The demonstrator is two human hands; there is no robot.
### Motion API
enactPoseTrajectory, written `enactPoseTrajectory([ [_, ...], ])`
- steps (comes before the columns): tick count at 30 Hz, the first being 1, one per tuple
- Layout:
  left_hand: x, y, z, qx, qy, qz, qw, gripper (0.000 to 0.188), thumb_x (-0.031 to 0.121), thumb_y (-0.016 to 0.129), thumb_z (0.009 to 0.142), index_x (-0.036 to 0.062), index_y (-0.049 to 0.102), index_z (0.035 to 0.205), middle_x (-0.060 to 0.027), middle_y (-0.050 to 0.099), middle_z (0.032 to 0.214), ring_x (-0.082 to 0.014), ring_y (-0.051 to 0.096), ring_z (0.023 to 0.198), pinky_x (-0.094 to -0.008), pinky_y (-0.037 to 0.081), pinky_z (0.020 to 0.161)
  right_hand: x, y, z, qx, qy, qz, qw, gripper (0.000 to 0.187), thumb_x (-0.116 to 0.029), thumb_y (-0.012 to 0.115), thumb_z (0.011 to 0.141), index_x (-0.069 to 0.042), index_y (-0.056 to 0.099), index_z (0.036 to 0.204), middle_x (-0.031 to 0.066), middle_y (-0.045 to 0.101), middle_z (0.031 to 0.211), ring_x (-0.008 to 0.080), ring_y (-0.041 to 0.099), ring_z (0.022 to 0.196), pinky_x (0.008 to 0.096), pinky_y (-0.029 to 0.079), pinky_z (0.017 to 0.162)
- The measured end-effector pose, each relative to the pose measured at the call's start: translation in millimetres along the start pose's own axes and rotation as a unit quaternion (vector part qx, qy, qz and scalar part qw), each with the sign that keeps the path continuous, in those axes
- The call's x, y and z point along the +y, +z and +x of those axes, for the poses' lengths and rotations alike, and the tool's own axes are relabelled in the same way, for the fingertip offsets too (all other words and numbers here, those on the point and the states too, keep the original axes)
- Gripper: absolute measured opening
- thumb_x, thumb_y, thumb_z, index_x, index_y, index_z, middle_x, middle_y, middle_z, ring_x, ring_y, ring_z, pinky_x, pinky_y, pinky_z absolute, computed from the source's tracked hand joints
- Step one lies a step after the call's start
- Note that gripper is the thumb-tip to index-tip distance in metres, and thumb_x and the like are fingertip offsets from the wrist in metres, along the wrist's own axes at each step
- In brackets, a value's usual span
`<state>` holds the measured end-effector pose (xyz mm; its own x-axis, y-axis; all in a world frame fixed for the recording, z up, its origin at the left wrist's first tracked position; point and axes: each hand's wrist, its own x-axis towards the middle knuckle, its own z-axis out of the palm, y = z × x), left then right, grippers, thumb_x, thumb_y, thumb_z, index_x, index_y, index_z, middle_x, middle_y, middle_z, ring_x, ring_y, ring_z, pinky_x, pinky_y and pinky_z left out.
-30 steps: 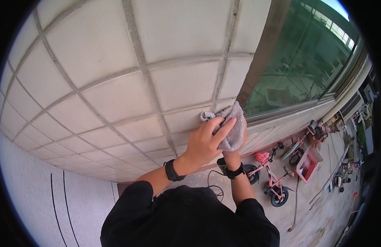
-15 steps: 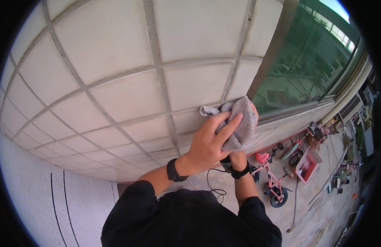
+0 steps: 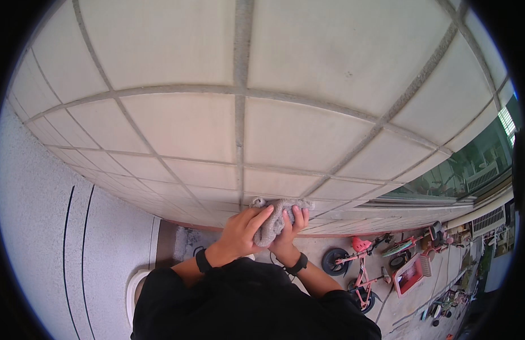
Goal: The person wipes down a metal stair railing, a tiled wall, and a window frame using a cloth.
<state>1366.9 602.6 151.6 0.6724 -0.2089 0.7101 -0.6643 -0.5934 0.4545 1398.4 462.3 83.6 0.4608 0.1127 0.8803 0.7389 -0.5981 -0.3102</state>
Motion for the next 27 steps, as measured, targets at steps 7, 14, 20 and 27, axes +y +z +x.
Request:
enactPoseTrajectory([
  [7, -39, -53, -71, 0.154, -0.121, 0.070, 0.978, 0.083, 0.037, 0.072, 0.069, -0.0095, 0.035, 0.126, -0.0239, 0.057, 0.102, -0.0383, 0.060, 0.085, -0.0412, 0.050, 0.074, -56, 64, 12, -0.116, -0.134, 0.043, 0.983, 0.056, -0.020, 0.063, 0.066, -0.019, 0.053, 0.122, 0.0049, 0.046, 0.126, 0.0282, 0.039, 0.107, 0.0431, 0.031, 0.089],
  [14, -49, -119, -31, 0.321, -0.088, 0.016, 0.943, 0.065, 0.030, 0.061, 0.078, -0.0087, 0.039, 0.125, -0.0243, 0.051, 0.108, -0.0322, 0.056, 0.096, -0.0385, 0.045, 0.081, -117, 93, 105, -0.084, -0.240, -0.005, 0.967, 0.045, -0.024, 0.060, 0.072, -0.022, 0.057, 0.117, 0.0008, 0.047, 0.129, 0.0244, 0.034, 0.119, 0.0439, 0.012, 0.105],
  [20, -28, -123, 47, 0.259, 0.071, 0.064, 0.961, 0.049, 0.025, 0.068, 0.073, 0.0037, 0.054, 0.115, -0.0140, 0.056, 0.093, -0.0262, 0.059, 0.073, -0.0309, 0.049, 0.060, -94, 67, 128, 0.052, -0.167, -0.051, 0.983, 0.038, -0.030, 0.051, 0.082, -0.017, 0.051, 0.118, 0.0074, 0.046, 0.127, 0.0311, 0.033, 0.123, 0.0495, 0.016, 0.106],
  [27, -42, -70, 14, 0.048, 0.094, 0.031, 0.994, 0.054, 0.013, 0.070, 0.064, 0.0143, 0.057, 0.116, -0.0053, 0.056, 0.092, -0.0189, 0.059, 0.070, -0.0288, 0.049, 0.056, -44, 74, 26, 0.077, -0.088, -0.150, 0.982, 0.065, -0.031, 0.057, 0.080, -0.007, 0.025, 0.132, 0.0217, 0.025, 0.132, 0.0404, 0.023, 0.125, 0.0611, 0.016, 0.101],
])
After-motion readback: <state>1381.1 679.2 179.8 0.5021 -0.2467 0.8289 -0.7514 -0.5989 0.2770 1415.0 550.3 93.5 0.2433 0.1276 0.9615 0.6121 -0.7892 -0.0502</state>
